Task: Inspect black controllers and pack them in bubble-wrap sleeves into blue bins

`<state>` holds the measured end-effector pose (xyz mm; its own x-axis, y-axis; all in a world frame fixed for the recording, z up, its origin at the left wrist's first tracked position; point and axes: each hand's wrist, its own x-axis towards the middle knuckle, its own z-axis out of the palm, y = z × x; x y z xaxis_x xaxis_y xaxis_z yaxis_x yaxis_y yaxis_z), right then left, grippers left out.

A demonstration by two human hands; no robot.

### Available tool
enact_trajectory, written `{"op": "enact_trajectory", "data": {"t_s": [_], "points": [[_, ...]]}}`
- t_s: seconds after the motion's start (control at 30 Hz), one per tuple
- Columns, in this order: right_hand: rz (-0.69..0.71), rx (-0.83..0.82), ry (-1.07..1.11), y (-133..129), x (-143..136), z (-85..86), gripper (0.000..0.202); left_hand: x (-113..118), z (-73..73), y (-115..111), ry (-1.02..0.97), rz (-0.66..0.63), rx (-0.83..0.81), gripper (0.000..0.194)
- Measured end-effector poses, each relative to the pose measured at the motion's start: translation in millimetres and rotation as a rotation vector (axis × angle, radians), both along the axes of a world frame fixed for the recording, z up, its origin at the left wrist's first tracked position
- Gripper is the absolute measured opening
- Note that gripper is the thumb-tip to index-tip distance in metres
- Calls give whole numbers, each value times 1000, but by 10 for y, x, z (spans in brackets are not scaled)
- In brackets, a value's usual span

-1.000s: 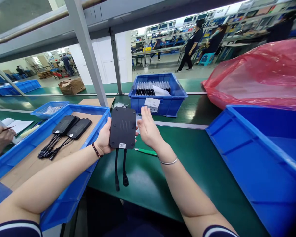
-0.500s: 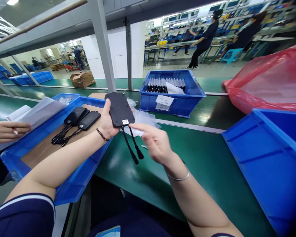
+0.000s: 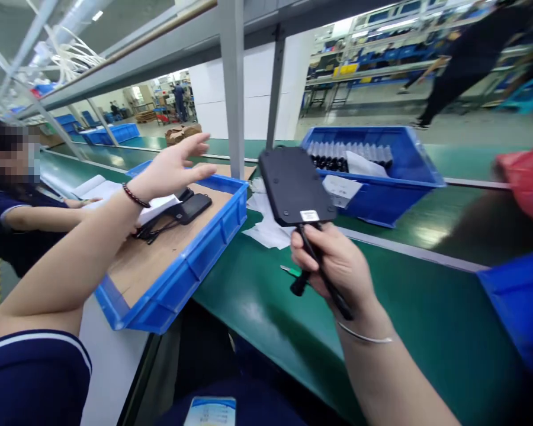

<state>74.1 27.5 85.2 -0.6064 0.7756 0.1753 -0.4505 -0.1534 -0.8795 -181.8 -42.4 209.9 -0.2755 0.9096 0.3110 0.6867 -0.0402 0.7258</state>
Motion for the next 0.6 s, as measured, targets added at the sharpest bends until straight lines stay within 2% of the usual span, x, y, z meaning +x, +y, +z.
{"op": "enact_trajectory", "data": {"t_s": [0.07, 0.1, 0.13, 0.2, 0.27, 0.37, 0.5, 0.6], "points": [[-43, 30, -23, 61, 29, 16, 16, -426, 69, -249, 442, 174, -181, 73], [-58, 39, -29, 78, 20, 16, 16, -595, 45, -372, 594, 228, -323, 78], [-65, 38, -30, 85, -2, 13, 17, -724, -21, -478, 695, 254, -456, 80], [-69, 24, -31, 66, -73, -1, 19, -858, -257, -617, 800, 293, -644, 84], [-56, 25, -45, 22, -154, -23, 22, -861, -551, -647, 832, 396, -735, 84], [3, 53, -92, -51, -237, -72, 24, -783, -910, -556, 802, 531, -751, 67], [62, 89, -163, -92, -261, -125, 27, -800, -1149, -408, 677, 513, -761, 37], [67, 167, -205, -57, -289, -112, 26, -879, -1245, -363, 568, 494, -737, 35]]}}
